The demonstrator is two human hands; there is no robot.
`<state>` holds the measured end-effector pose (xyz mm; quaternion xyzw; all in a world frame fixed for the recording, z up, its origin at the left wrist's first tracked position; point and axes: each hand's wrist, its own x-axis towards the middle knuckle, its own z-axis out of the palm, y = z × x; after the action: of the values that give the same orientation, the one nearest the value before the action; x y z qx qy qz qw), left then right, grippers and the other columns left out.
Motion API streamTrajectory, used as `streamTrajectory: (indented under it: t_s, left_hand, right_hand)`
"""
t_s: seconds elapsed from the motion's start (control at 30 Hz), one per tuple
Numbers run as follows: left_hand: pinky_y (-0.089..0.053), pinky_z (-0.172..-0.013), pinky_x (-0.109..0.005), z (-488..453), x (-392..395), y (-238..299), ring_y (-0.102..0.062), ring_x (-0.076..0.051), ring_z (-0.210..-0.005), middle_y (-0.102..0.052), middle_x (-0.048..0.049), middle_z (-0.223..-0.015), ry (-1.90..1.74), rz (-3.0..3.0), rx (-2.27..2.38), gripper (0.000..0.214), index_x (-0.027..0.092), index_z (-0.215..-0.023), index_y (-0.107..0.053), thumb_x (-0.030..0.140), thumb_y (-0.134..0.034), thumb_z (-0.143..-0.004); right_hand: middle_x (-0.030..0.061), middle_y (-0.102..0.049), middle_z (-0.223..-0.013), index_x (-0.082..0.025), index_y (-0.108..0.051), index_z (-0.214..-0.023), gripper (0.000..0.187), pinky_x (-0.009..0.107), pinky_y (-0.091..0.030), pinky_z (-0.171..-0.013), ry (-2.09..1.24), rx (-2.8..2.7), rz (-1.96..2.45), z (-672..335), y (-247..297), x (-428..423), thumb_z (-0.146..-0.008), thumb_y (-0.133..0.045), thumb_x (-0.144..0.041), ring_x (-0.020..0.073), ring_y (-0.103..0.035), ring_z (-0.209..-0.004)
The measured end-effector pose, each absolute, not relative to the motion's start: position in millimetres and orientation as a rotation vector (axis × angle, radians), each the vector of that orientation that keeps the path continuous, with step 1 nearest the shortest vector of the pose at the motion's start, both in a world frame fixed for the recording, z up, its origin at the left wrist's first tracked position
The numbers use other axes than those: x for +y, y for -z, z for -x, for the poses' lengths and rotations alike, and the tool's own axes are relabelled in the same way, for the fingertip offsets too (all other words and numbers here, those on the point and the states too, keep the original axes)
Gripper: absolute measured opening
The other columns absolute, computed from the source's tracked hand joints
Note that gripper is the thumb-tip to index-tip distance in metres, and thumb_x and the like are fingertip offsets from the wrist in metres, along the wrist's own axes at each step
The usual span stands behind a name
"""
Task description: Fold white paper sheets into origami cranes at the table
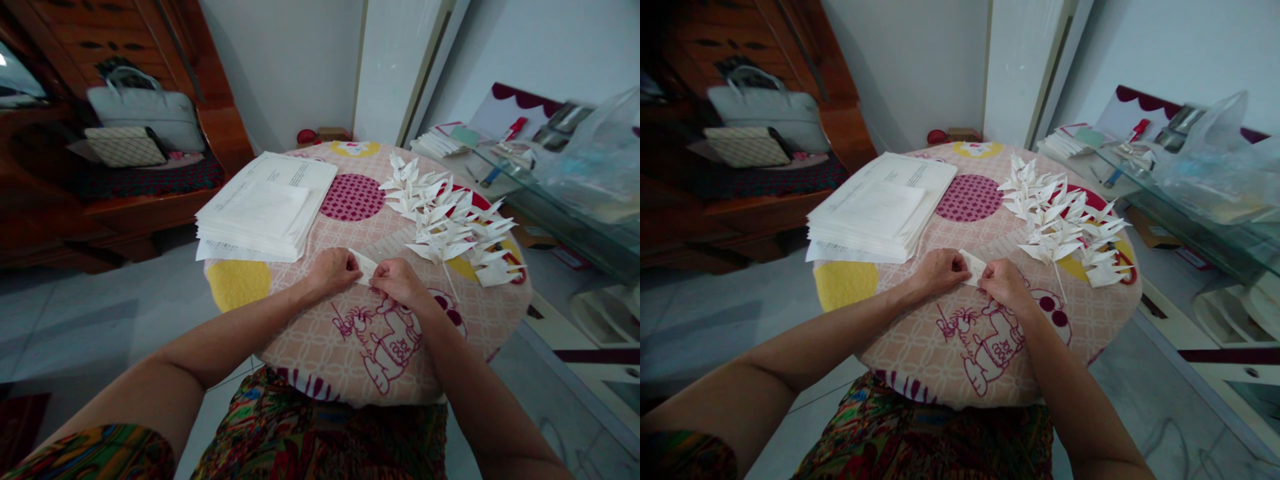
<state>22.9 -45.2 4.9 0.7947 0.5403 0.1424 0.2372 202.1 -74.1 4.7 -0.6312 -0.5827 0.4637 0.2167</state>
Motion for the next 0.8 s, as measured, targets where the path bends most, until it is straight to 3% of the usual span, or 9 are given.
streamTrajectory:
  t_s: [0.1, 0.3, 0.43, 0.8]
  left_hand:
    - [-0.045, -0.067, -0.028, -23, -45, -5, -0.061, -0.016, -0.068, -0.073, -0.0061, -0.077, -0.392, -2.18, 1.481, 0.015, 0.015, -0.077, -0.077, 0.025, -0.066, -0.078]
    - [-0.044, -0.067, -0.028, -22, -44, -2, -0.061, -0.016, -0.069, -0.073, -0.0063, -0.078, -0.402, -2.19, 1.489, 0.014, 0.016, -0.077, -0.077, 0.027, -0.067, -0.078]
    - [-0.044, -0.067, -0.029, -22, -44, -3, -0.061, -0.017, -0.069, -0.073, -0.0067, -0.079, -0.404, -2.188, 1.484, 0.014, 0.016, -0.078, -0.077, 0.026, -0.068, -0.078]
    - [-0.041, -0.064, -0.028, -21, -44, 0, -0.061, -0.017, -0.069, -0.073, -0.0069, -0.079, -0.421, -2.188, 1.468, 0.017, 0.015, -0.079, -0.078, 0.027, -0.066, -0.078]
  right_hand:
    - [-0.0038, -0.06, -0.047, -0.018, -0.058, -0.068, 0.015, 0.016, -0.031, -0.029, -1.269, -1.456, 1.614, -204, -9, -72, -0.071, -0.069, -0.026, 0.0077, -0.049, -0.031]
    - [-0.0007, -0.064, -0.056, -0.018, -0.059, -0.077, 0.03, 0.017, -0.036, -0.032, -1.033, -1.176, 1.446, -211, -11, -67, -0.067, -0.072, -0.043, 0.0094, -0.053, -0.037]
    - [-0.0008, -0.063, -0.056, -0.018, -0.059, -0.078, 0.03, 0.017, -0.034, -0.03, -0.984, -1.115, 1.46, -214, -10, -66, -0.067, -0.071, -0.043, 0.0092, -0.052, -0.037]
    - [-0.0026, -0.062, -0.052, -0.018, -0.059, -0.073, 0.019, 0.017, -0.036, -0.03, -1.24, -1.331, 1.487, -197, -5, -70, -0.065, -0.068, -0.033, 0.0099, -0.053, -0.035]
